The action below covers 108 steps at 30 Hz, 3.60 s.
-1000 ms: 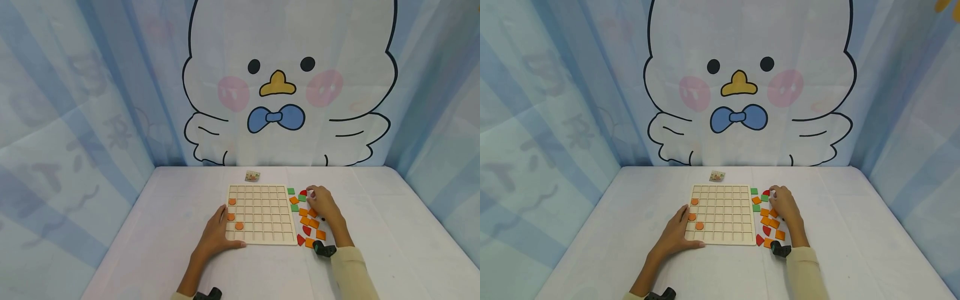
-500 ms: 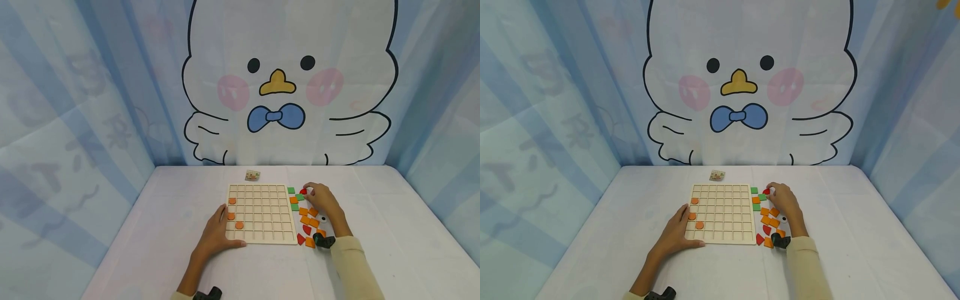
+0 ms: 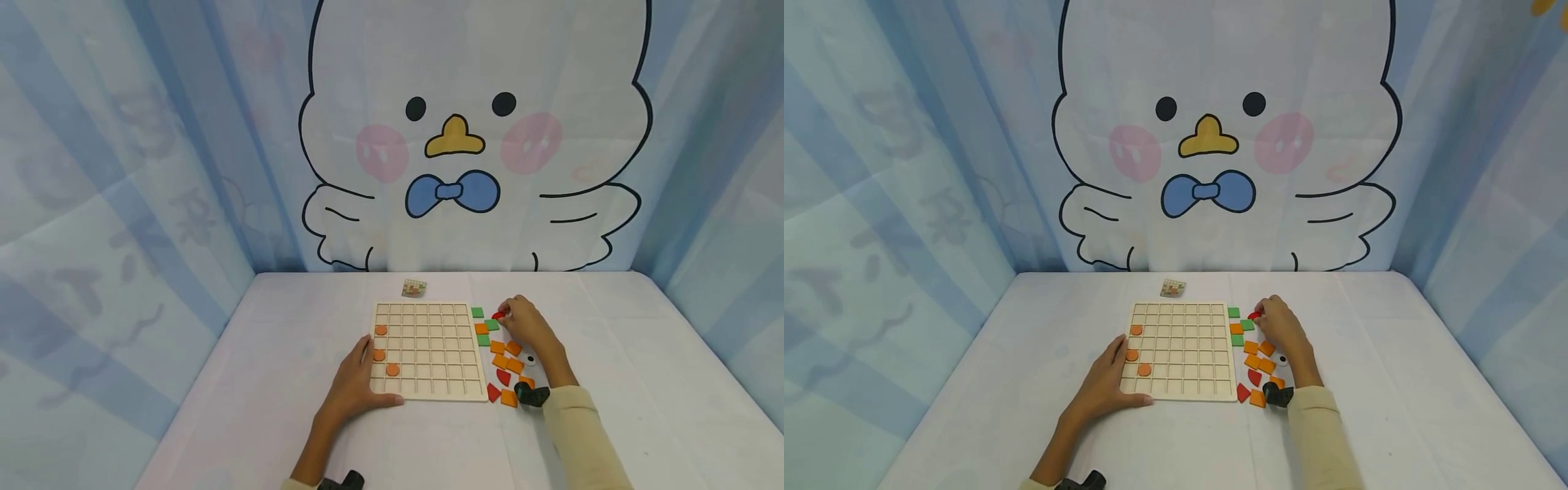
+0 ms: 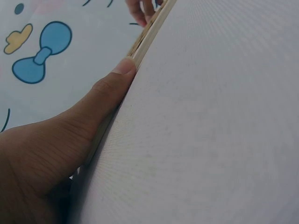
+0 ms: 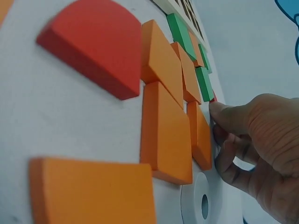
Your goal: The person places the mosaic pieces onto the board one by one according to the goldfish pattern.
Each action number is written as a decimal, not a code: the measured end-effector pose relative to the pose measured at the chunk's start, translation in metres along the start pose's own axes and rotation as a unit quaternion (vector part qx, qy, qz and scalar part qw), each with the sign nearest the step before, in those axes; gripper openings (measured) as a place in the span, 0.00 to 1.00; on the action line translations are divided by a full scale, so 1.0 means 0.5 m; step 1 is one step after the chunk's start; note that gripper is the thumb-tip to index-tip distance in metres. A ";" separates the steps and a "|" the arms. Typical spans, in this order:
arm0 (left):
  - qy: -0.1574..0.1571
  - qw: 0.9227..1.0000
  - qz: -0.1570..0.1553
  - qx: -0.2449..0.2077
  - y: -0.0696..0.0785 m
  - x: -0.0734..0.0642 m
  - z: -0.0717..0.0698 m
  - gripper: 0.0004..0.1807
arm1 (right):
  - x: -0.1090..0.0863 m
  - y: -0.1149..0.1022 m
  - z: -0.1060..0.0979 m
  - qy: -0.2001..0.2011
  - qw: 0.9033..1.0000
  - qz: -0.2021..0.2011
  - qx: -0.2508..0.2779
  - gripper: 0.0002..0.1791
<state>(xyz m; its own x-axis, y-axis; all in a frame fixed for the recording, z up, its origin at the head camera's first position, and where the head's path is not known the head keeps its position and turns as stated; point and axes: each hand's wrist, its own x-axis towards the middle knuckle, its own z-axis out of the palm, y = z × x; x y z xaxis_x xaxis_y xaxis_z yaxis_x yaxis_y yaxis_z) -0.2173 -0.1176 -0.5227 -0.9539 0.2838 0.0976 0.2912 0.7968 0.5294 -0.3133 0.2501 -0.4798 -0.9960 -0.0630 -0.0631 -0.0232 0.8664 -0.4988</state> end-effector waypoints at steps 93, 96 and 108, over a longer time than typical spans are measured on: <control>-0.013 1.000 -0.006 -0.009 0.007 -0.001 -0.007 0.74 | 0.016 -0.238 0.163 -0.011 0.957 -0.291 -0.012 0.11; -0.013 1.000 -0.006 -0.008 0.008 -0.001 -0.009 0.74 | 0.016 -0.239 0.163 -0.006 0.957 -0.291 -0.007 0.11; -0.013 1.000 -0.008 -0.014 0.003 -0.002 -0.007 0.74 | 0.010 -0.241 0.176 -0.005 0.967 -0.254 0.004 0.08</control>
<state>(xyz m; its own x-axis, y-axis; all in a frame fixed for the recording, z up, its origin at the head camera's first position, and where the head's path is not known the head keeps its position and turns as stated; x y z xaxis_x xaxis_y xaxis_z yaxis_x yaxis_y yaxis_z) -0.2161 -0.1184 -0.5189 -0.9564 0.2841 0.0672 0.2725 0.7860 0.5550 -0.3078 0.1017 -0.4958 -0.8551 -0.4848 0.1836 -0.5090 0.7182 -0.4745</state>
